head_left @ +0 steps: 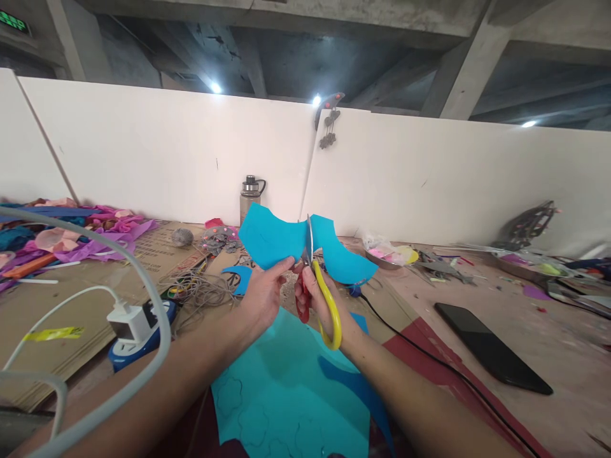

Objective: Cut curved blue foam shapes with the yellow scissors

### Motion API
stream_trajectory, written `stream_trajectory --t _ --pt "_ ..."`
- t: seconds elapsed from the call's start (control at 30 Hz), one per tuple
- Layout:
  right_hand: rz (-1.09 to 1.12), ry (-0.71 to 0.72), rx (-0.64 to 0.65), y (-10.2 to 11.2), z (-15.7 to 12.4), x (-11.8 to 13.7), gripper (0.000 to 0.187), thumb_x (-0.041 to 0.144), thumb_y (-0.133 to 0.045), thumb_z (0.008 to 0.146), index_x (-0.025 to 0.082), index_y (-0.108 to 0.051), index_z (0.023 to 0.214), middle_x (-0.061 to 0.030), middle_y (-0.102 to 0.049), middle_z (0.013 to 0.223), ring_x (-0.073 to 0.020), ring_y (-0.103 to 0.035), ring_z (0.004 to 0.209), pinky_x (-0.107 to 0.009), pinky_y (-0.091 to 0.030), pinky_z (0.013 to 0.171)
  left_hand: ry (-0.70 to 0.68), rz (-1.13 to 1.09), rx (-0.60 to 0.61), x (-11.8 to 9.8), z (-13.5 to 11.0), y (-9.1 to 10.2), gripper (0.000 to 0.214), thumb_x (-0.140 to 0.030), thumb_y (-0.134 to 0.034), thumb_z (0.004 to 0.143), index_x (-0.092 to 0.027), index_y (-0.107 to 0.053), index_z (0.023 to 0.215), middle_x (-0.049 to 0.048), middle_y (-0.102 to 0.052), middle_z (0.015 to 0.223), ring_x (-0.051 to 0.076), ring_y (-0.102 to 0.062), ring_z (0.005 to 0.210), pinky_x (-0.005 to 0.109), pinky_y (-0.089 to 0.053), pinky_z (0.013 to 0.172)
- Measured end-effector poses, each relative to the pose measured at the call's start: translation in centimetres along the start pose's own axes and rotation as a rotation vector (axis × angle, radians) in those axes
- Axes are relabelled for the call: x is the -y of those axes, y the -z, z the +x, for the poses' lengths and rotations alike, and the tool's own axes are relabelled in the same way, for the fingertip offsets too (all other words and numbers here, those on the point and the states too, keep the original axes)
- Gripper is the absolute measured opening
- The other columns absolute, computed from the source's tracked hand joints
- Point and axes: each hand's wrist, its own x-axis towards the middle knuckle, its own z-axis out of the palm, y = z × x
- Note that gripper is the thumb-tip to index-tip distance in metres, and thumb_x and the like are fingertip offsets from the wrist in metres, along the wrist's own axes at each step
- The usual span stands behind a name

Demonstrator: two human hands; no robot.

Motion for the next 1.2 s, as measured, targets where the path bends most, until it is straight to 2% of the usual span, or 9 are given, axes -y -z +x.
stream_trajectory --t 0.13,0.37,0.6,0.73,0.97,1.2 --pt "-0.007 -0.005 -0.015 0.10 0.09 -0.21 0.052 0.077 -0.053 0.082 0.026 -0.044 0.079 0.0011 -0.048 0.064 -0.0156 -0.044 0.048 -0.034 -0.037 0.044 0.000 -0.003 -0.082 0.55 -0.27 -0.26 0.024 -0.032 -0.088 0.061 -0.023 -0.071 0.075 0.0042 -0.076 0.093 0.024 -0.067 0.093 0.038 -0.048 0.082" --pt "-0.035 0.031 -0.014 0.19 0.20 -0.60 0.053 0.078 -0.051 0.083 0.027 -0.042 0.076 0.0018 -0.045 0.058 -0.0164 -0.042 0.049 -0.034 -0.036 0.046 0.085 -0.065 -0.057 0.78 -0.70 -0.68 0.024 -0.034 -0.087 0.065 -0.024 -0.070 0.080 0.0038 -0.076 0.097 0.023 -0.069 0.093 0.037 -0.052 0.082" --pt "-0.012 0.014 -0.014 0.21 0.29 -0.75 0.053 0.078 -0.054 0.082 0.027 -0.040 0.076 0.0036 -0.043 0.058 -0.0146 -0.040 0.045 -0.033 -0.034 0.043 0.024 -0.025 -0.080 1.16 -0.66 -0.53 0.027 -0.034 -0.088 0.064 -0.024 -0.068 0.080 0.0041 -0.076 0.103 0.025 -0.067 0.107 0.037 -0.051 0.086" --pt "0.009 0.009 -0.017 0.23 0.31 -0.70 0.053 0.077 -0.054 0.082 0.027 -0.039 0.076 0.0046 -0.041 0.056 -0.0136 -0.038 0.044 -0.031 -0.033 0.041 0.049 -0.019 -0.102 1.09 -0.81 -0.59 0.027 -0.033 -0.089 0.064 -0.025 -0.068 0.079 0.0024 -0.075 0.101 0.023 -0.067 0.104 0.035 -0.051 0.085" --pt "0.028 0.022 -0.038 0.27 0.28 -0.89 0.054 0.075 -0.054 0.084 0.024 -0.040 0.074 0.0065 -0.040 0.054 -0.0101 -0.037 0.042 -0.026 -0.032 0.037 0.111 -0.088 -0.066 0.70 -1.02 -0.76 0.029 -0.031 -0.088 0.064 -0.023 -0.067 0.082 0.0027 -0.075 0.097 0.021 -0.069 0.096 0.035 -0.052 0.086" --pt "0.091 -0.003 -0.060 0.02 0.18 -0.70 0.055 0.076 -0.058 0.080 0.024 -0.041 0.074 0.0083 -0.040 0.052 -0.0083 -0.035 0.039 -0.023 -0.031 0.033 0.100 -0.089 -0.126 0.82 -0.89 -0.70 0.040 -0.026 -0.091 0.060 -0.027 -0.067 0.092 -0.0001 -0.075 0.090 0.021 -0.066 0.109 0.032 -0.049 0.089"
